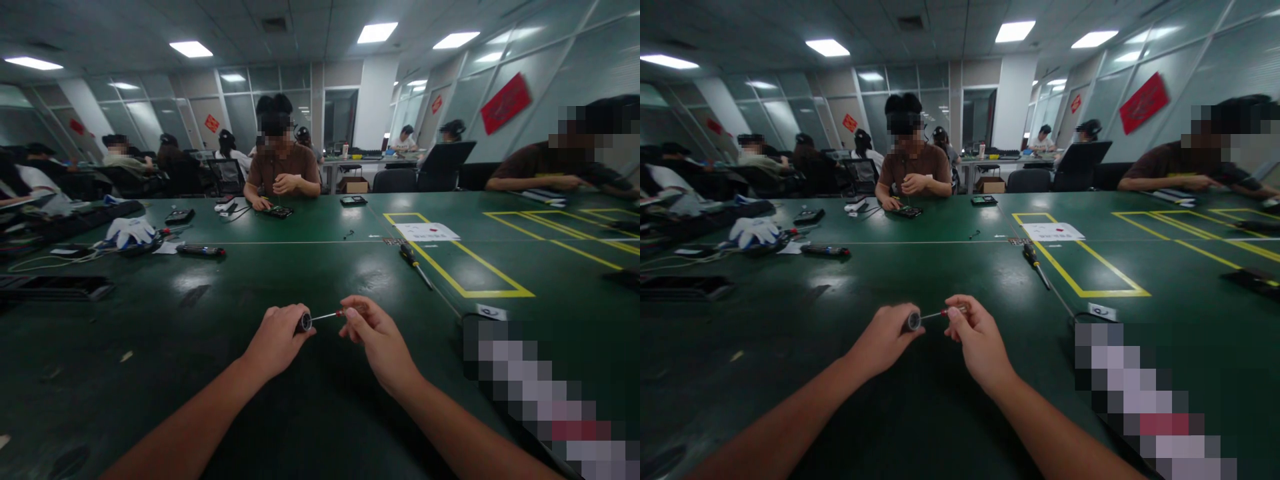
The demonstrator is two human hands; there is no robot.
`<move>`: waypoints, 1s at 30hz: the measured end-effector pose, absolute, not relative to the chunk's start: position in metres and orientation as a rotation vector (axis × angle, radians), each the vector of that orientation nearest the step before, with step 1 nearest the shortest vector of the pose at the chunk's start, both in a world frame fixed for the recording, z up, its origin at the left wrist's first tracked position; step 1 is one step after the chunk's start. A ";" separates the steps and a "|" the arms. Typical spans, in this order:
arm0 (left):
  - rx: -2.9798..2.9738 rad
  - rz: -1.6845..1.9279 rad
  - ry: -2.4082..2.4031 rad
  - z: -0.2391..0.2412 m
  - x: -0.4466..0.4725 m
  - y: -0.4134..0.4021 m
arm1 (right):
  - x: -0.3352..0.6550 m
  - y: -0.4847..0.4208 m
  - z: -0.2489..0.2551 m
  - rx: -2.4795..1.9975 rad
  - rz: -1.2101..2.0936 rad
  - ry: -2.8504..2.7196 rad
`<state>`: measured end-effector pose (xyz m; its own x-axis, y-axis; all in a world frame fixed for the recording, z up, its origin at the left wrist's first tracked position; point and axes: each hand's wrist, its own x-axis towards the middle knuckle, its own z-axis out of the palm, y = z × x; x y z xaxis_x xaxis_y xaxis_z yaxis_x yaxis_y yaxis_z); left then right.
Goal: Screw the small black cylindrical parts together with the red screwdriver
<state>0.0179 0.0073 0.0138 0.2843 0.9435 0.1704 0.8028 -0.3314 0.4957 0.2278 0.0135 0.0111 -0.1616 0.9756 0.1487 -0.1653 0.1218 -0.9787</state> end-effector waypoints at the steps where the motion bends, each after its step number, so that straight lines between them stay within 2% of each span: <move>1: 2.247 0.622 1.583 0.014 0.018 0.008 | 0.227 0.013 0.011 -0.872 1.329 -1.267; 19: 2.287 0.630 1.577 0.012 0.021 0.004 | 0.225 0.023 -0.001 -0.935 1.339 -0.983; 25: 2.335 0.558 1.527 0.010 0.022 0.007 | 0.230 0.031 -0.004 -0.893 1.658 -0.704; 30: 2.268 0.604 1.595 0.008 0.020 0.010 | 0.228 0.026 -0.001 -0.915 1.287 -0.966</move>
